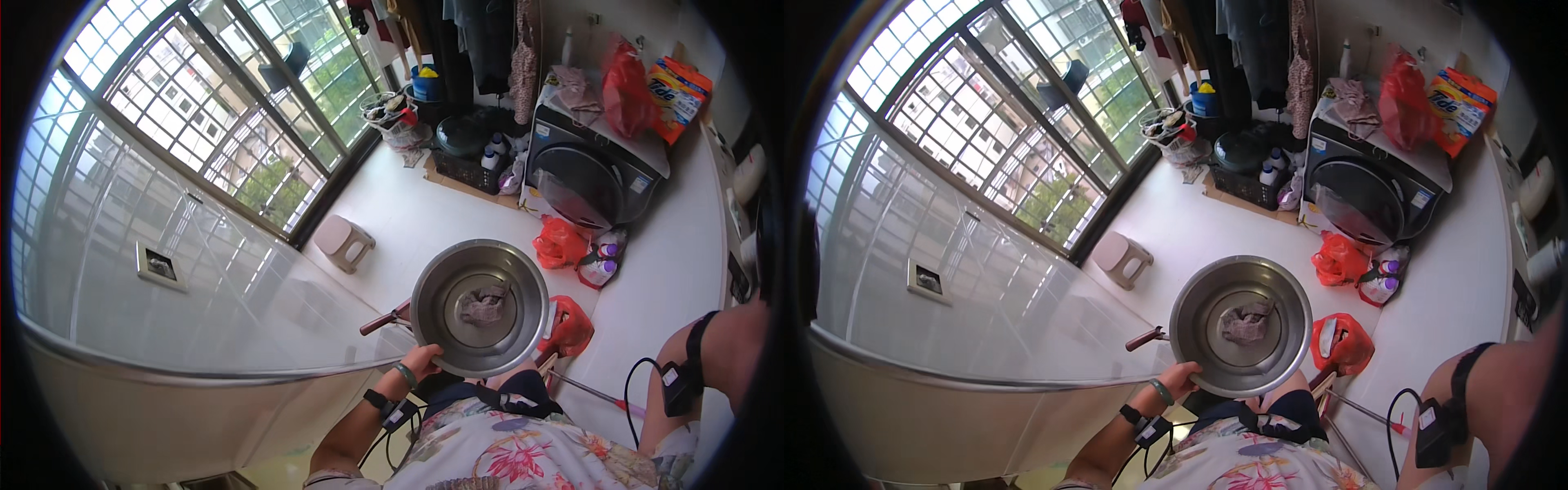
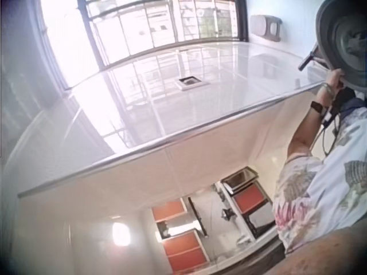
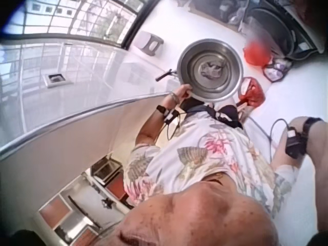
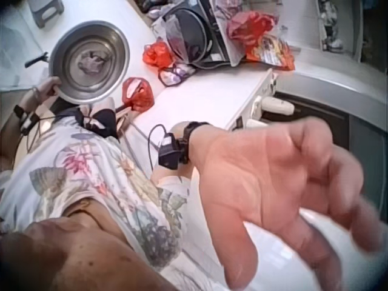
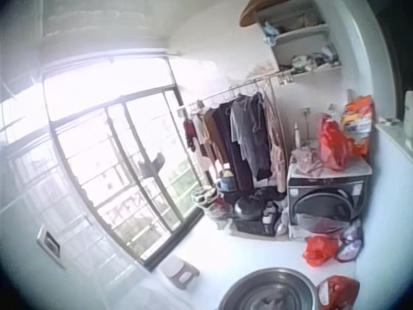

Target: Cleaning and wiping a balcony window glass using a damp rag.

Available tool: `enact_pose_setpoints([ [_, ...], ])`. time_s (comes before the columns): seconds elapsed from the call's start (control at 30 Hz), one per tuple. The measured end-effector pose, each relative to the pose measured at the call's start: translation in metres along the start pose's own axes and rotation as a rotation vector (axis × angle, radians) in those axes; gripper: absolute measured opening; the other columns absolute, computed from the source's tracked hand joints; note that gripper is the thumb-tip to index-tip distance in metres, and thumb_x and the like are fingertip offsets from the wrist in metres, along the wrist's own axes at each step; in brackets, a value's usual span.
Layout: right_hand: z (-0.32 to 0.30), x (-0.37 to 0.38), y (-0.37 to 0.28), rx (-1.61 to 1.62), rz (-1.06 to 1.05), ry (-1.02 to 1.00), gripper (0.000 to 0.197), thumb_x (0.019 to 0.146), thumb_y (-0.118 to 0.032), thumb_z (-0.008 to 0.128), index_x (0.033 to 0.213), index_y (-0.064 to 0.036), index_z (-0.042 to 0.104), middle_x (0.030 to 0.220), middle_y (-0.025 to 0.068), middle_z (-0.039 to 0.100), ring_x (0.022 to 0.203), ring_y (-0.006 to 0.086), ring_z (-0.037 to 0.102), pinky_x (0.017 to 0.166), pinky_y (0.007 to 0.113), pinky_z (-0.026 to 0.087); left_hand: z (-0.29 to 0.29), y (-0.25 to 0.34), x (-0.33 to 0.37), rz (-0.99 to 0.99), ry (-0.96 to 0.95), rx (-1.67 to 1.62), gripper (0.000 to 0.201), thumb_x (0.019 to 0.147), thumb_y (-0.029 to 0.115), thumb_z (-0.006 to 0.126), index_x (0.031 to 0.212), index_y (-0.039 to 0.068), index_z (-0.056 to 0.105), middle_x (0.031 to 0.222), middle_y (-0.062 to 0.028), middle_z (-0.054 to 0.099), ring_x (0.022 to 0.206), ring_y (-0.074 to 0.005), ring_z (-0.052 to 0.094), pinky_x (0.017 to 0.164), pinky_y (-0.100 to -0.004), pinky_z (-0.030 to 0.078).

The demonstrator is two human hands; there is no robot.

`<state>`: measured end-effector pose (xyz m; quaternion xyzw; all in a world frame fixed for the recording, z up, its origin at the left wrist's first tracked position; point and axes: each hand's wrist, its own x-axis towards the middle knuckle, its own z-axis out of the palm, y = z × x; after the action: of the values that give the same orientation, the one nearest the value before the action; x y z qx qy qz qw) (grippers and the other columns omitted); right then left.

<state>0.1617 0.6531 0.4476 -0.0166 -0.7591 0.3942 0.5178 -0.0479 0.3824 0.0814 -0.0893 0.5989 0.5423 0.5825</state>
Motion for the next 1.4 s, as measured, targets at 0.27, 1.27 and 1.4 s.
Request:
enact_pose_setpoints([
  [0.27, 0.004, 0.062, 0.091, 0.105, 0.013, -0.072, 0.03, 0.086, -0.026, 0.042, 0.103, -0.0021, 0.052, 0.094, 0.0082, 0.055, 0.082, 0.0137, 0.049, 0.074, 0.026, 0.039, 0.028, 0.041, 0.051, 0.07, 0.034, -0.186, 0.012, 0.076, 0.008, 0.055, 0.086, 0.001, 0.053, 0.071, -0.0062, 0.054, 0.055, -0.0159, 0.052, 0.044, -0.025, 0.042],
  [1.27, 0.097, 0.299, 0.417, 0.447, 0.215, -0.324, 0.035, 0.089, -0.03, 0.039, 0.107, -0.0032, 0.052, 0.101, 0.0095, 0.056, 0.09, 0.0155, 0.052, 0.08, 0.028, 0.041, 0.044, 0.294, 0.211, 0.122, 0.223, -0.403, 0.012, 0.076, 0.009, 0.055, 0.067, 0.003, 0.051, 0.057, -0.0052, 0.05, 0.048, -0.0169, 0.05, 0.045, -0.0272, 0.044],
  [1.4, 0.139, 0.33, 0.449, 0.474, 0.238, -0.354, 0.035, 0.09, -0.031, 0.038, 0.107, -0.0034, 0.052, 0.102, 0.0097, 0.056, 0.091, 0.0158, 0.052, 0.081, 0.028, 0.041, 0.023, 0.329, 0.23, 0.154, 0.186, -0.418, 0.012, 0.075, 0.01, 0.058, 0.068, 0.003, 0.052, 0.058, -0.0044, 0.048, 0.047, -0.0162, 0.048, 0.045, -0.027, 0.044],
])
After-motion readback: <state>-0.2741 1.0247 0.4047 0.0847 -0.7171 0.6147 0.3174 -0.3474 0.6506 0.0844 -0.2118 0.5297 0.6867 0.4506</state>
